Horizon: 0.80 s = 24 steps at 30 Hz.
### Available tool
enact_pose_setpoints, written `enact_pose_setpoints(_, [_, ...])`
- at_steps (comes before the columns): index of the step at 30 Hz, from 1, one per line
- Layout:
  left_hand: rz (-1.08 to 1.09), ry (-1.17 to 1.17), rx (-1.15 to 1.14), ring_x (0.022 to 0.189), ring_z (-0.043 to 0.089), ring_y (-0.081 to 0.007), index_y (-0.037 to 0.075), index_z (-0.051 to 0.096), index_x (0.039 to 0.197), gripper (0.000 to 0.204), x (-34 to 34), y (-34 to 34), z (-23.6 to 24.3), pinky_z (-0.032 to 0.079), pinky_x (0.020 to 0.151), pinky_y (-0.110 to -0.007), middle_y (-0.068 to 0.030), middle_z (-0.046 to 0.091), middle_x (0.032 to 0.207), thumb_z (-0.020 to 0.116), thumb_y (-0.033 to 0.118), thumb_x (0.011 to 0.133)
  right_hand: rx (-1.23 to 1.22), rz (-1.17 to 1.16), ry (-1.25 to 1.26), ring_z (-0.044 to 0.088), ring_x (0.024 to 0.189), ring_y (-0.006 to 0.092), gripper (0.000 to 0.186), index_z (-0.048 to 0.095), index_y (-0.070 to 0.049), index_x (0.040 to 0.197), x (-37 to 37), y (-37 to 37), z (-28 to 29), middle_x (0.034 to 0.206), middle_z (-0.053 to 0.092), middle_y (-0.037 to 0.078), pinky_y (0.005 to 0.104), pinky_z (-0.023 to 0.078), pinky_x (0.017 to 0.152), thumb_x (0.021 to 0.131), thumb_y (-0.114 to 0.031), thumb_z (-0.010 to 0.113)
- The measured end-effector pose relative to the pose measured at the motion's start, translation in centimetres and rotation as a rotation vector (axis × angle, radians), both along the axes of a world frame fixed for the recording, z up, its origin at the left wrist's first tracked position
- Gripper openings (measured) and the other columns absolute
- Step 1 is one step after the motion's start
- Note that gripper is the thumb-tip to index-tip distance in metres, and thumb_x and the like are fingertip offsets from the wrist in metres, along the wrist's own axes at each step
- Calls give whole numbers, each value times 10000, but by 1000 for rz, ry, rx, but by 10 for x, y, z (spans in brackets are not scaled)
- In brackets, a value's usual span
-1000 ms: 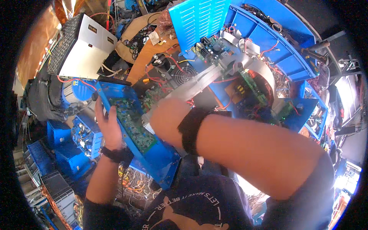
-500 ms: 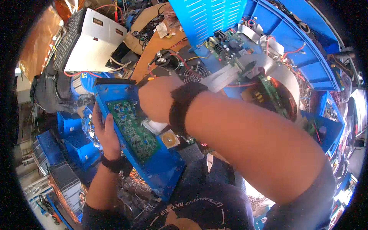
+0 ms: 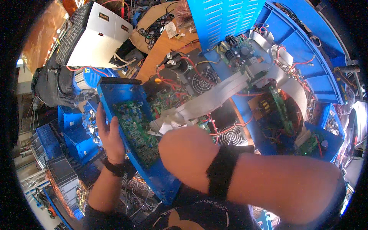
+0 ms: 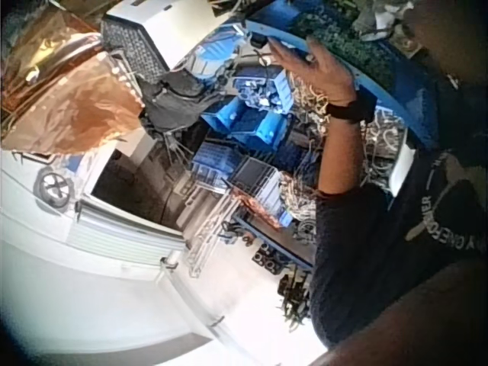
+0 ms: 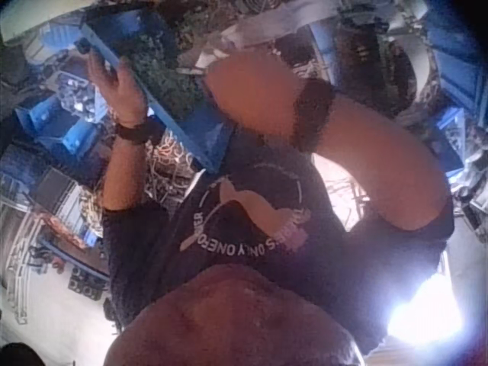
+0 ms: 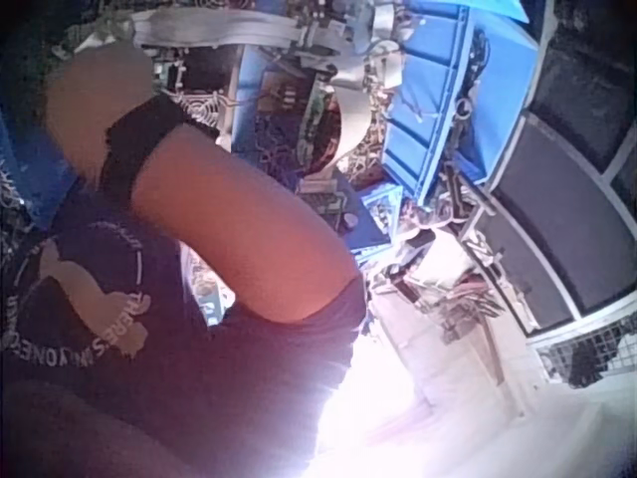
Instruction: Unscrew a circuit board from a blue electronic housing using a screwdriver.
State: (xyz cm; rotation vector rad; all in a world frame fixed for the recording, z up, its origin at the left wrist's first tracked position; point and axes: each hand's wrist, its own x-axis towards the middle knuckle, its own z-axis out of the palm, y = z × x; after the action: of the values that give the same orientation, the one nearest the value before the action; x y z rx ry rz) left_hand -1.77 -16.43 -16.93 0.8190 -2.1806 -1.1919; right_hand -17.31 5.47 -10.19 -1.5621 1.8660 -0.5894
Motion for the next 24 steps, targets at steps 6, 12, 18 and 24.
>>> enact_pose_setpoints(6, [5, 20, 45, 1340, 385, -267, -14, 322, 1462, 595, -3, 1, -5, 321, 1111, -408, -162, 313, 1495, 532, 62, 911, -68, -152, 152, 660, 641, 333, 284, 537, 105, 982, 17, -15, -13, 679, 626, 165, 409, 527, 550, 767, -74, 586])
enact_pose_setpoints(12, [9, -20, -37, 1331, 389, -269, -7, 330, 1460, 596, -2, 3, 0, 315, 1112, -401, -156, 330, 1478, 528, 54, 901, 30, -263, 62, 673, 635, 290, 276, 526, 108, 960, 56, -17, -23, 667, 632, 155, 382, 530, 539, 766, -77, 589])
enact_pose_setpoints(18, [-8, 4, -14, 1332, 378, -271, 13, 347, 1458, 591, -3, 3, 0, 316, 1101, -403, -155, 350, 1458, 539, 75, 902, 98, -239, 53, 678, 681, 315, 292, 523, 98, 961, 65, -17, -21, 696, 639, 189, 404, 530, 560, 785, -119, 609])
enact_pose_setpoints(24, [-1, -13, -42, 1328, 381, -265, 14, 342, 1462, 598, -1, 4, -1, 329, 1090, -391, -151, 328, 1474, 547, 90, 906, 270, -304, -329, 653, 809, 417, 336, 525, 76, 1071, 71, -5, -38, 831, 655, 252, 490, 510, 728, 889, -205, 560])
